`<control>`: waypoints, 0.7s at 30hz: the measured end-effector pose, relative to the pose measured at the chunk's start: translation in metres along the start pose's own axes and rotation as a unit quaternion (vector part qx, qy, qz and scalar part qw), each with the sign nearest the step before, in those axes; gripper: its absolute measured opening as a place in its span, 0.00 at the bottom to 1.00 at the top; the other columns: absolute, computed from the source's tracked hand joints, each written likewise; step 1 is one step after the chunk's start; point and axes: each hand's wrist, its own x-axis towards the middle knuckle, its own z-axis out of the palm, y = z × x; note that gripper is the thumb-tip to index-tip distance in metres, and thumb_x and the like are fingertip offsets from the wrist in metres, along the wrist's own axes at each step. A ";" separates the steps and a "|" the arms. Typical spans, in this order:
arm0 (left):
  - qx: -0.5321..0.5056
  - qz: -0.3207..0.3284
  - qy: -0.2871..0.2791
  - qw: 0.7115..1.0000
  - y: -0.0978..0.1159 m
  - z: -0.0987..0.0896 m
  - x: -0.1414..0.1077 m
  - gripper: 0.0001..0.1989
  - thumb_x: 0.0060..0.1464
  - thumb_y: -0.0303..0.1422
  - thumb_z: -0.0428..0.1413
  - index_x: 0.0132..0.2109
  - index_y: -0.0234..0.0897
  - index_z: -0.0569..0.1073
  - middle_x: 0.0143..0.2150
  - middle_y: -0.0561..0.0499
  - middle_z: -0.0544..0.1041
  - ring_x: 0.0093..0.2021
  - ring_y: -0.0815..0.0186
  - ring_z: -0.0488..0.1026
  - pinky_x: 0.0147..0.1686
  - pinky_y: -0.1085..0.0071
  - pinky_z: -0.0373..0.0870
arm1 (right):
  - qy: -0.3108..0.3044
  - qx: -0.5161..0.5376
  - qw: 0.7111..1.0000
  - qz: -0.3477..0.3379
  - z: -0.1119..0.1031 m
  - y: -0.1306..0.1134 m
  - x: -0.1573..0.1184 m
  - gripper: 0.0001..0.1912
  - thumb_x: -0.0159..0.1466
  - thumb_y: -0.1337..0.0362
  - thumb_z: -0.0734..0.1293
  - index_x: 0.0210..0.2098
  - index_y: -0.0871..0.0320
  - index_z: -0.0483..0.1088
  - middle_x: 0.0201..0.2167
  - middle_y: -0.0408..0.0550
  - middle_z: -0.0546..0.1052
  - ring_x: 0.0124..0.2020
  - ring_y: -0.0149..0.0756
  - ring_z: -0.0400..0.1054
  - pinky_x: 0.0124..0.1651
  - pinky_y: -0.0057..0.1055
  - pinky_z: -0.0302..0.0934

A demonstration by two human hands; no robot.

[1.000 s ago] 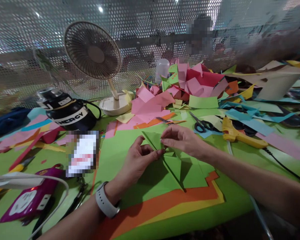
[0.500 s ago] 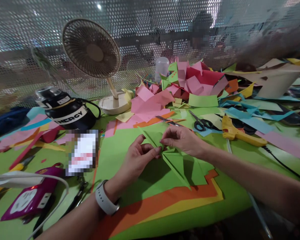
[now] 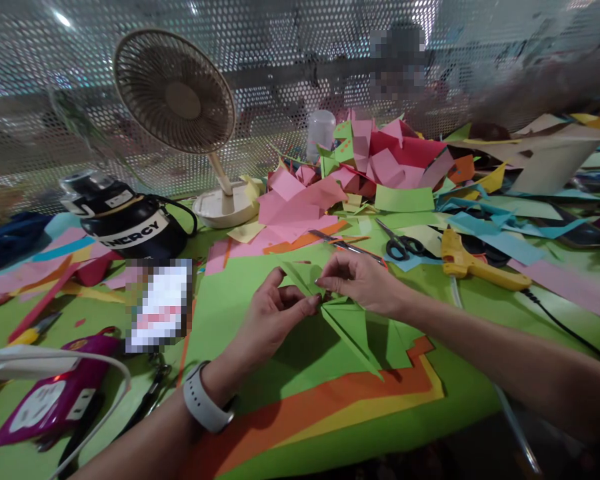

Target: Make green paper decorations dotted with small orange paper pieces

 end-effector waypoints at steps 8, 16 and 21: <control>-0.012 -0.008 0.003 1.000 -0.001 -0.001 0.000 0.22 0.40 0.28 0.67 0.33 0.40 0.59 0.23 0.56 0.77 0.25 0.71 0.73 0.27 0.77 0.65 | -0.001 -0.009 1.000 0.008 0.001 -0.001 -0.002 0.14 0.54 0.56 0.72 0.26 0.58 0.66 0.22 0.39 0.68 0.25 0.28 0.62 0.30 0.30 0.58; 0.005 -0.014 0.034 0.999 -0.001 0.004 -0.001 0.24 0.39 0.31 0.68 0.41 0.37 0.65 0.25 0.56 0.77 0.23 0.72 0.71 0.24 0.77 0.64 | 0.008 -0.044 0.999 0.009 0.003 -0.004 -0.003 0.13 0.53 0.57 0.72 0.26 0.58 0.66 0.22 0.39 0.68 0.26 0.29 0.62 0.30 0.30 0.58; 0.029 -0.020 0.049 0.998 -0.004 0.003 0.000 0.22 0.40 0.33 0.69 0.37 0.38 0.63 0.22 0.58 0.74 0.20 0.72 0.69 0.20 0.78 0.59 | 0.009 -0.054 0.998 0.009 0.003 -0.004 -0.004 0.12 0.54 0.57 0.71 0.26 0.58 0.67 0.23 0.40 0.70 0.26 0.29 0.63 0.31 0.30 0.59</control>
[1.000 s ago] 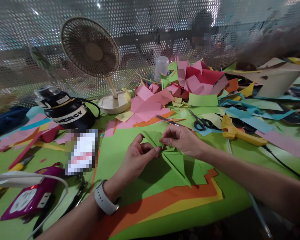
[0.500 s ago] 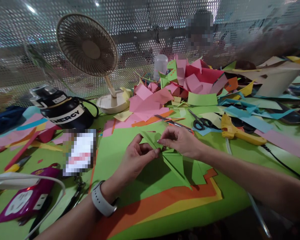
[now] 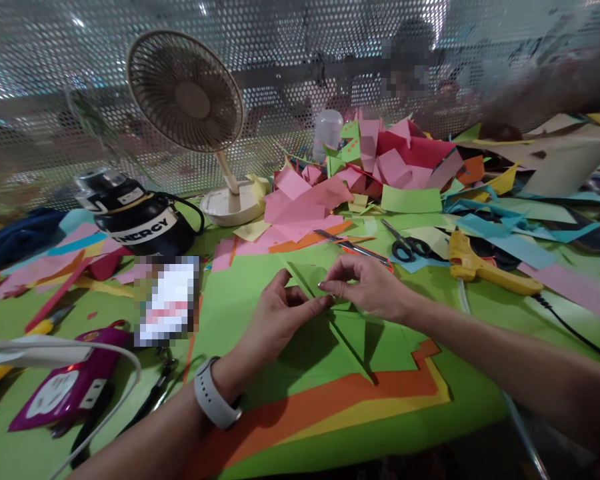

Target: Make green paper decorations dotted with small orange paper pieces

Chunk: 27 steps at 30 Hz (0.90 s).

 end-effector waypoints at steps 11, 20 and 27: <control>-0.041 -0.009 -0.025 0.999 0.002 0.000 0.002 0.23 0.40 0.30 0.68 0.43 0.35 0.67 0.23 0.58 0.75 0.24 0.72 0.71 0.26 0.78 0.65 | 0.002 0.041 0.999 -0.024 -0.002 0.003 -0.001 0.19 0.58 0.67 0.68 0.49 0.57 0.63 0.22 0.36 0.68 0.25 0.28 0.65 0.31 0.29 0.59; -0.073 -0.008 -0.041 0.996 0.004 -0.002 0.003 0.23 0.41 0.27 0.68 0.45 0.36 0.70 0.22 0.59 0.74 0.24 0.73 0.72 0.29 0.78 0.67 | -0.029 0.009 0.999 0.016 -0.006 -0.003 -0.001 0.14 0.64 0.55 0.63 0.29 0.59 0.65 0.21 0.39 0.67 0.23 0.26 0.60 0.26 0.26 0.53; -0.105 -0.050 -0.065 0.991 0.005 -0.002 0.000 0.21 0.41 0.27 0.68 0.43 0.35 0.70 0.24 0.58 0.73 0.27 0.70 0.72 0.31 0.75 0.67 | -0.097 0.014 0.995 0.020 -0.005 -0.001 -0.003 0.24 0.60 0.48 0.66 0.19 0.57 0.54 0.17 0.34 0.54 0.19 0.24 0.49 0.21 0.25 0.42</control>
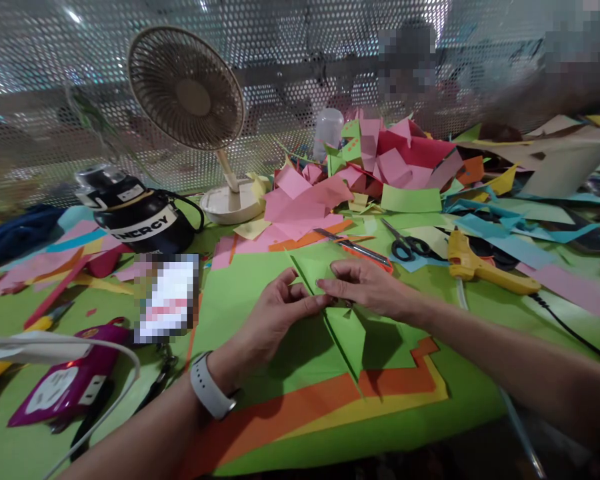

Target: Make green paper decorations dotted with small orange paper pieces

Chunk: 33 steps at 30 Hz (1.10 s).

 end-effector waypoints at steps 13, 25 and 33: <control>0.003 -0.027 -0.004 1.000 0.003 -0.002 0.001 0.16 0.40 0.26 0.67 0.39 0.34 0.73 0.24 0.57 0.72 0.26 0.70 0.71 0.32 0.73 0.68 | 0.001 -0.005 1.000 0.030 0.002 0.000 0.000 0.22 0.60 0.49 0.66 0.21 0.57 0.59 0.17 0.35 0.58 0.19 0.25 0.50 0.21 0.26 0.44; -0.006 -0.041 -0.007 0.999 0.008 -0.002 0.000 0.15 0.39 0.23 0.66 0.38 0.32 0.74 0.26 0.55 0.75 0.26 0.73 0.71 0.30 0.77 0.68 | 0.015 0.005 1.000 0.011 0.002 0.000 0.002 0.22 0.58 0.50 0.68 0.20 0.57 0.59 0.17 0.36 0.62 0.20 0.25 0.53 0.22 0.25 0.47; -0.008 -0.046 0.001 0.999 0.008 -0.002 0.000 0.14 0.39 0.21 0.65 0.34 0.33 0.70 0.22 0.59 0.72 0.22 0.77 0.66 0.24 0.80 0.63 | 0.017 0.014 1.000 0.014 0.002 0.000 0.003 0.22 0.57 0.50 0.69 0.19 0.57 0.57 0.17 0.36 0.62 0.20 0.25 0.55 0.23 0.26 0.47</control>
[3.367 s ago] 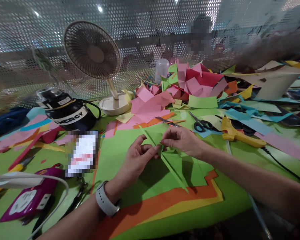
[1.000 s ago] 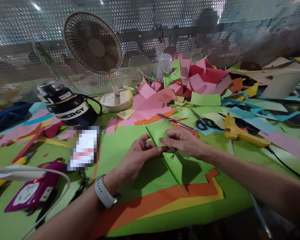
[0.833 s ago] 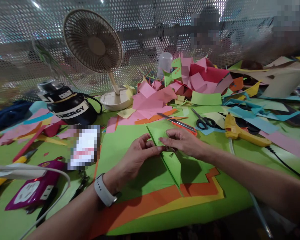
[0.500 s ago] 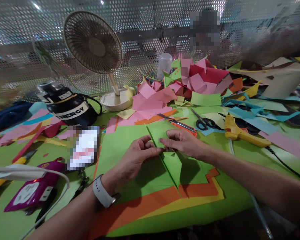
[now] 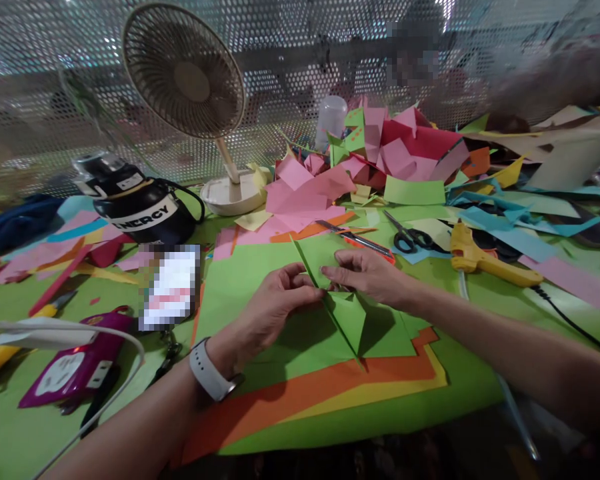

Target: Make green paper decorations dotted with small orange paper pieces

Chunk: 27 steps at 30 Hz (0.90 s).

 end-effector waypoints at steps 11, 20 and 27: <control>-0.014 0.022 0.040 0.999 -0.004 -0.002 0.001 0.23 0.39 0.23 0.66 0.43 0.35 0.67 0.26 0.54 0.78 0.28 0.69 0.75 0.33 0.74 0.68 | 0.053 -0.009 0.998 -0.020 -0.002 0.000 0.001 0.24 0.56 0.47 0.69 0.18 0.57 0.59 0.15 0.35 0.60 0.18 0.24 0.52 0.22 0.26 0.46; 0.005 0.039 0.027 0.999 -0.007 -0.005 0.001 0.22 0.40 0.24 0.66 0.42 0.37 0.66 0.25 0.57 0.76 0.28 0.72 0.74 0.32 0.77 0.67 | 0.063 0.038 0.997 0.005 -0.004 -0.004 0.000 0.28 0.58 0.38 0.60 0.21 0.57 0.64 0.17 0.40 0.68 0.19 0.27 0.60 0.25 0.28 0.56; 0.007 0.043 -0.005 0.999 -0.008 -0.005 0.001 0.24 0.41 0.26 0.66 0.46 0.36 0.67 0.29 0.54 0.77 0.30 0.69 0.74 0.33 0.74 0.69 | 0.086 0.021 0.994 -0.069 -0.003 -0.002 0.001 0.20 0.57 0.49 0.68 0.22 0.57 0.62 0.16 0.36 0.64 0.19 0.26 0.59 0.24 0.26 0.54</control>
